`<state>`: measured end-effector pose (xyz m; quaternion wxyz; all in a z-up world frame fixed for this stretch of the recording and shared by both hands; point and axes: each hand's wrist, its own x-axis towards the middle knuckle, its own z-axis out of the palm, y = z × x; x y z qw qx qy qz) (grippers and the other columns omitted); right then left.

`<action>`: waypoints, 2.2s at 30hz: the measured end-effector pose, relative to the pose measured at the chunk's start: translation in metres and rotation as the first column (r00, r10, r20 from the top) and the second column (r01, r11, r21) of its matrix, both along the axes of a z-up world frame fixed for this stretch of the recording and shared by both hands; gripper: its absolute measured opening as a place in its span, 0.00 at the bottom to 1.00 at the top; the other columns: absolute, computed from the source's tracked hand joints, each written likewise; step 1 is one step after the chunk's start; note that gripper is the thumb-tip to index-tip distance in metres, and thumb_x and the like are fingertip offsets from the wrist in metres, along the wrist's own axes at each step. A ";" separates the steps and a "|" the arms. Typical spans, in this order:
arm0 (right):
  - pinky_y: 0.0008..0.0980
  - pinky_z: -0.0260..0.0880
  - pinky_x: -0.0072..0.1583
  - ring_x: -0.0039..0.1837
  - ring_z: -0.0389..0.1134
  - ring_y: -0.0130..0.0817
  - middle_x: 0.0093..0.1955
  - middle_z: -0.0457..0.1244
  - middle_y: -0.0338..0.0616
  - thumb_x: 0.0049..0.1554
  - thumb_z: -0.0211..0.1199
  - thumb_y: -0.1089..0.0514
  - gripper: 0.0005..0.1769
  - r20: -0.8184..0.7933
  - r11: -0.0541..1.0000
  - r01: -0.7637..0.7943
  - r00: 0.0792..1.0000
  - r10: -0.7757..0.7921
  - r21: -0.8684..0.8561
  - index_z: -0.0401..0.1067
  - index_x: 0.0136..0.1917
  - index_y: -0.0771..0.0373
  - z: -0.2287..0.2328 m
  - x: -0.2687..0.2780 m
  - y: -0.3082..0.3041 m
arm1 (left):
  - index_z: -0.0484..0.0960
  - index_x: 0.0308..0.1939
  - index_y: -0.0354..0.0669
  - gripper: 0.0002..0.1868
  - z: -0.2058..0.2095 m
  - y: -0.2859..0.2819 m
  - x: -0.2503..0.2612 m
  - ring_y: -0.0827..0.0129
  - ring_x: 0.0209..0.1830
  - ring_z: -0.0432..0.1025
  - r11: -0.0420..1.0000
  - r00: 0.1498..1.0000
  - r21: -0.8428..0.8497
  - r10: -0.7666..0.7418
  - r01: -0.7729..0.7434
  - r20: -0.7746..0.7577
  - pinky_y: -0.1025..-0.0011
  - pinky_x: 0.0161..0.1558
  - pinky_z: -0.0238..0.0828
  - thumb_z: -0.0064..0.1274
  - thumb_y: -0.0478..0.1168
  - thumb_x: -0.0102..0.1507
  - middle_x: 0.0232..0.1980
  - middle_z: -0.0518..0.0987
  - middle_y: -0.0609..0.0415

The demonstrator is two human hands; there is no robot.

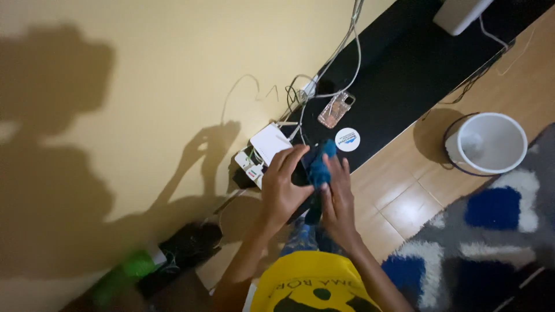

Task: The person wipes a desk, a phone, and a router with a cloth before cleaning a coaster. They rinse the cloth in a bucket of water and continue wiping the coaster, the desk, the router, and the inside of a shelf.

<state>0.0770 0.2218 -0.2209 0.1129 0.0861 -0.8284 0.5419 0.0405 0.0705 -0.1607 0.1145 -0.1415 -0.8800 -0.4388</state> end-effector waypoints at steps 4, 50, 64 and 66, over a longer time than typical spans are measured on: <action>0.47 0.56 0.74 0.79 0.57 0.48 0.78 0.56 0.58 0.62 0.52 0.62 0.28 0.145 0.979 -0.099 0.981 0.126 -0.180 0.61 0.76 0.60 0.024 -0.019 0.027 | 0.77 0.62 0.41 0.40 -0.002 0.000 0.005 0.51 0.61 0.74 0.998 0.998 0.025 -0.060 0.059 0.035 0.61 0.61 0.73 0.73 0.34 0.45 0.60 0.78 0.47; 0.34 0.75 0.57 0.58 0.71 0.31 0.61 0.66 0.38 0.59 0.52 0.54 0.23 0.644 0.241 0.598 0.699 0.310 -0.765 0.66 0.68 0.48 0.010 0.044 -0.010 | 0.77 0.64 0.43 0.39 -0.023 0.016 0.033 0.56 0.71 0.70 0.976 0.991 0.174 0.136 -0.132 -0.012 0.55 0.73 0.61 0.74 0.34 0.48 0.66 0.78 0.49; 0.32 0.70 0.44 0.44 0.69 0.32 0.49 0.68 0.46 0.69 0.54 0.62 0.12 0.534 0.496 0.427 0.841 0.089 -0.756 0.68 0.63 0.69 -0.051 0.046 0.008 | 0.75 0.64 0.40 0.40 -0.045 0.021 0.048 0.60 0.71 0.69 0.922 0.990 0.360 0.134 -0.143 0.049 0.55 0.78 0.56 0.75 0.36 0.50 0.67 0.76 0.49; 0.33 0.72 0.50 0.48 0.69 0.30 0.53 0.67 0.45 0.67 0.50 0.58 0.16 0.628 0.468 0.513 0.767 0.127 -0.720 0.67 0.66 0.63 -0.016 0.038 -0.006 | 0.75 0.66 0.40 0.40 -0.055 0.031 0.051 0.60 0.71 0.69 0.857 0.975 0.474 0.129 -0.200 0.180 0.57 0.76 0.60 0.75 0.36 0.50 0.68 0.76 0.47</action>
